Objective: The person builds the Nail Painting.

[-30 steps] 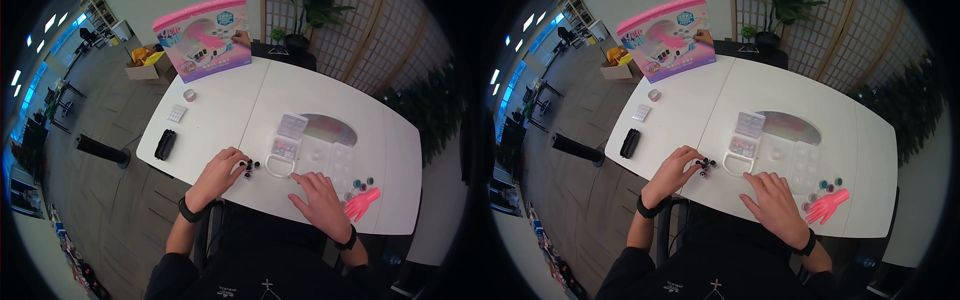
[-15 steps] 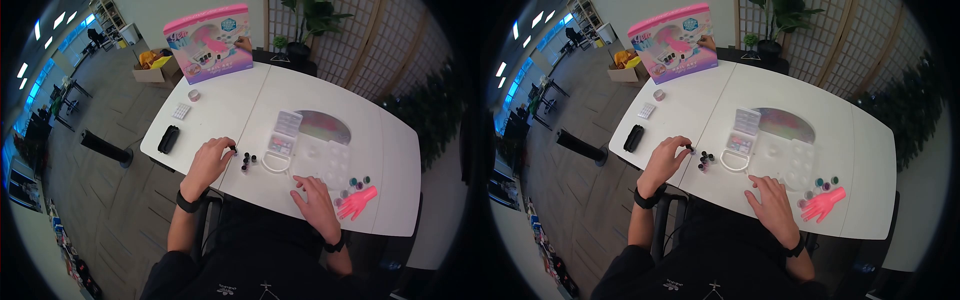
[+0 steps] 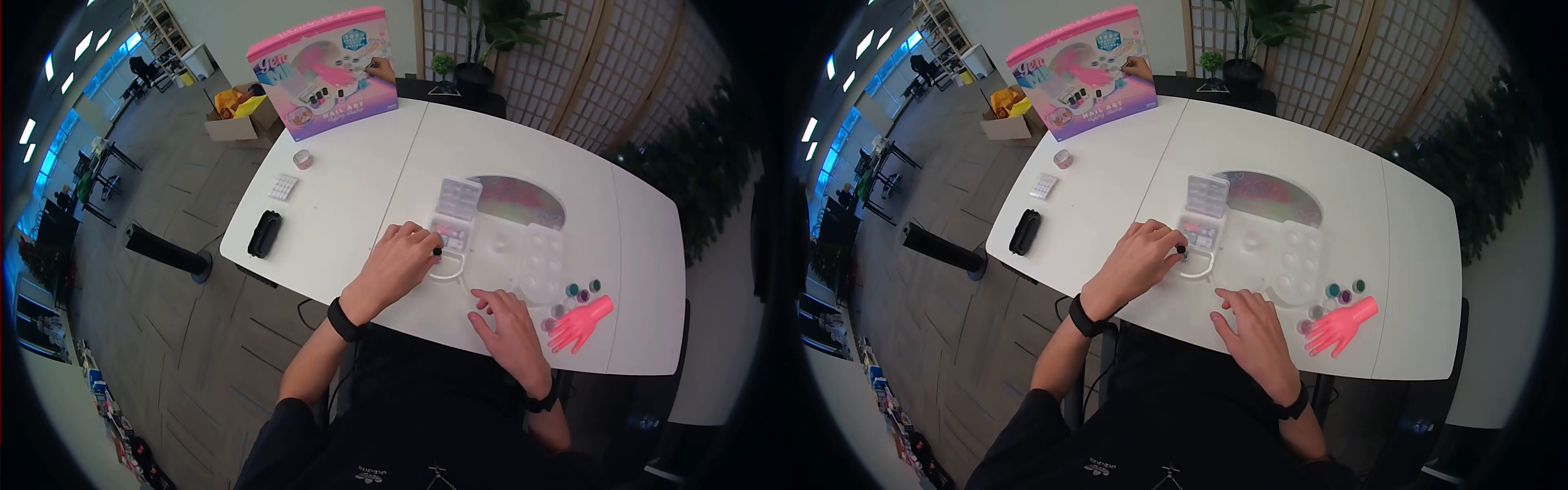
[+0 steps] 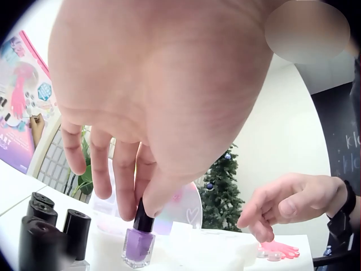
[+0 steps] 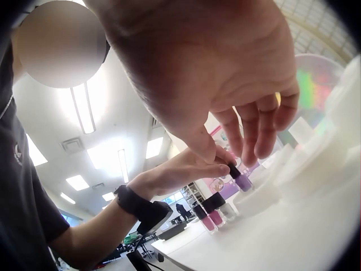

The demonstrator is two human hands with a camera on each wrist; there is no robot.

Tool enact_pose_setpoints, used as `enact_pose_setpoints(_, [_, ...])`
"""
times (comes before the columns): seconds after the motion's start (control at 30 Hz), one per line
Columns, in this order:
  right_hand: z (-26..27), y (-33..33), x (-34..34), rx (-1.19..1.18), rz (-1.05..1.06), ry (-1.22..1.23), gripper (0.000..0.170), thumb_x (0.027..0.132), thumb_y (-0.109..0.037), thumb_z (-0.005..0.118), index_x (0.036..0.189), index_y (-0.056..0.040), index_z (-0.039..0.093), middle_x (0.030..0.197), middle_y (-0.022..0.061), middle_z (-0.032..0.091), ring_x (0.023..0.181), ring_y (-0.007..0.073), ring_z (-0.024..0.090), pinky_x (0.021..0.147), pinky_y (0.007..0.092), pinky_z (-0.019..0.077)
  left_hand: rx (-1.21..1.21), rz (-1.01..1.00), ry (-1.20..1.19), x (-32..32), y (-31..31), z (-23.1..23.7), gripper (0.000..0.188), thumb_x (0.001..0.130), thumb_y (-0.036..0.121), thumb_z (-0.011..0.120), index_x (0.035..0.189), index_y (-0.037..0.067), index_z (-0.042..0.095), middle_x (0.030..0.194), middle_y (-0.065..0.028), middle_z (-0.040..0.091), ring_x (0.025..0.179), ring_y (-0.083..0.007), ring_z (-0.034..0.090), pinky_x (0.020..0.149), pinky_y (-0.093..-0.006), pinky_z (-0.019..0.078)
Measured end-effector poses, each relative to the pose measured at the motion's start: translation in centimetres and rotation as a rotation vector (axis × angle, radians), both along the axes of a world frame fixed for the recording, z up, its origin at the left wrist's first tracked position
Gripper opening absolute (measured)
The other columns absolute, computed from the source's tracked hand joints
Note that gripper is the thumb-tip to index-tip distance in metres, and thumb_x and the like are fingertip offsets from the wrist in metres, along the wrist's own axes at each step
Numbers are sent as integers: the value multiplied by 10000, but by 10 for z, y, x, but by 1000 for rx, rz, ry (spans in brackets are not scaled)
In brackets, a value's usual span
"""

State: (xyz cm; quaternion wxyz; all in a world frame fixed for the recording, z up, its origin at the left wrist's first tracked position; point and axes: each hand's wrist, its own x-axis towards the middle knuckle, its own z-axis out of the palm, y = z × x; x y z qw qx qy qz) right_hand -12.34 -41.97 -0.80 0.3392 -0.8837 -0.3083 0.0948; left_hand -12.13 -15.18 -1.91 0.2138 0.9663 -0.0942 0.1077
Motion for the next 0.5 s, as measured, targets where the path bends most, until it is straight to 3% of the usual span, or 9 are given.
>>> enact_pose_setpoints(0.33, [-5,4,1,28,23,11,320,1019,-207,740,1302,-59,722,1075,94,706,1024,287,659,945,412,475,-37,-5,-79,-2,9,1,292,974,128,770,1254,70,712,1200,-115,749,1245,-323,639,1075,-454,492])
enact_pose_setpoints(0.5, [-5,3,0,38,6,20,311,1027,-210,732,1302,-64,725,1075,88,709,1017,285,660,953,410,482,-157,140,-7,-26,32,16,301,1010,113,739,1299,45,689,1203,-109,718,1175,-324,663,1008,-423,534])
